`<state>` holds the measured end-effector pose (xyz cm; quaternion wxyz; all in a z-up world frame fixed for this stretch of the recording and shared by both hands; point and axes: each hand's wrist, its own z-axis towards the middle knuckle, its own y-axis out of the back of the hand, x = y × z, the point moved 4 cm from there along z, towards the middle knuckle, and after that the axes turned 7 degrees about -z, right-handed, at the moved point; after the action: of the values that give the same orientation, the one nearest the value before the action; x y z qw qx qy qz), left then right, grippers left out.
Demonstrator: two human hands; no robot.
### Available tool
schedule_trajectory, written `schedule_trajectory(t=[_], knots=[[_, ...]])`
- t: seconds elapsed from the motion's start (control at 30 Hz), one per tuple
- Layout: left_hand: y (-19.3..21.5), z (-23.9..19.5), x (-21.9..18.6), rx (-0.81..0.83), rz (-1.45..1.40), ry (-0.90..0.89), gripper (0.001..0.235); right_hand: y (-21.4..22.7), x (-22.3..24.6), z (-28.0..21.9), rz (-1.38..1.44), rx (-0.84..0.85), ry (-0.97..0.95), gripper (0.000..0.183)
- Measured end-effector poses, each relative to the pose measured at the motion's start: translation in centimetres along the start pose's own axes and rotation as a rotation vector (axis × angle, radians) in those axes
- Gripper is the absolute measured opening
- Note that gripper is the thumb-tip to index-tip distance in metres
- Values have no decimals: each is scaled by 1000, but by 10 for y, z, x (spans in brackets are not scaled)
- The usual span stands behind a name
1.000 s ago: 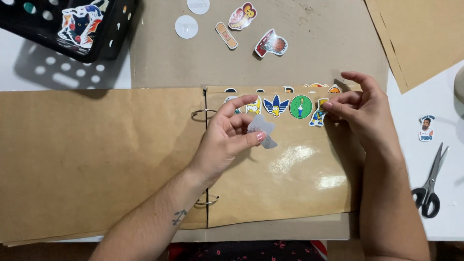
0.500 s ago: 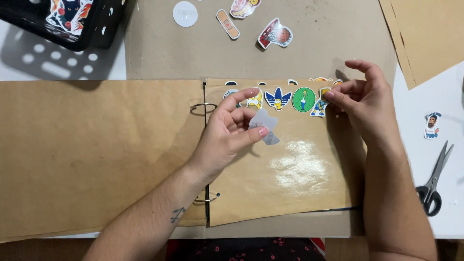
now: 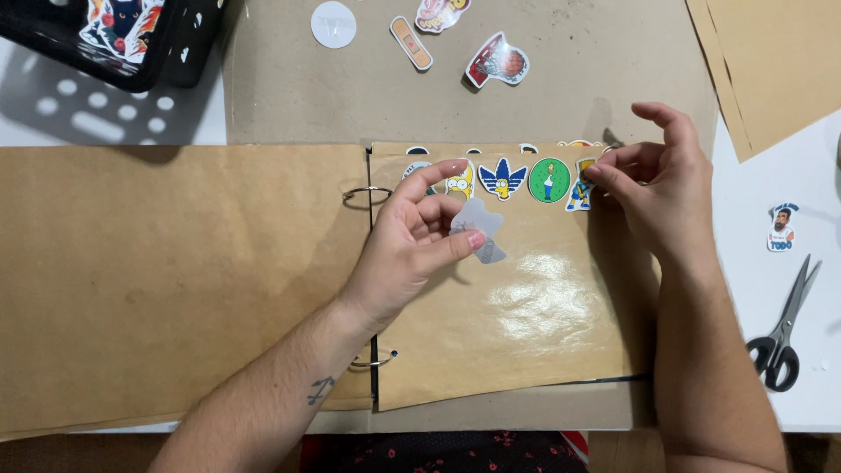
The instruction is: Peeling the backing off small stickers and placing them onto a brown paper folder
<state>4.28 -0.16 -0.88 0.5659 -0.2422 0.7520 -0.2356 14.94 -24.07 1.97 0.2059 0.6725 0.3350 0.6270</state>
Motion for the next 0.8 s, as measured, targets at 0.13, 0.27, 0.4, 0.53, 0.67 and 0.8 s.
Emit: schedule_trajectory(t=[0.13, 0.27, 0.4, 0.53, 0.67, 0.8], knots=[[0, 0, 0, 1, 7, 0, 73, -1, -2, -1, 6, -7, 13, 59], [0, 0, 0, 0, 9, 4, 74, -2, 4, -3, -31, -36, 27, 57], [-1, 0, 1, 4, 21, -1, 74, -2, -4, 2, -235, -43, 79, 53], [-3, -1, 3, 31, 14, -29, 72, 2, -12, 17, -403, 63, 66, 61], [-3, -1, 9, 58, 37, -46, 78, 4, -6, 20, -500, 141, -45, 61], [-3, -7, -1, 197, 249, -420, 91, 4, 2, -11, -472, -127, 236, 50]])
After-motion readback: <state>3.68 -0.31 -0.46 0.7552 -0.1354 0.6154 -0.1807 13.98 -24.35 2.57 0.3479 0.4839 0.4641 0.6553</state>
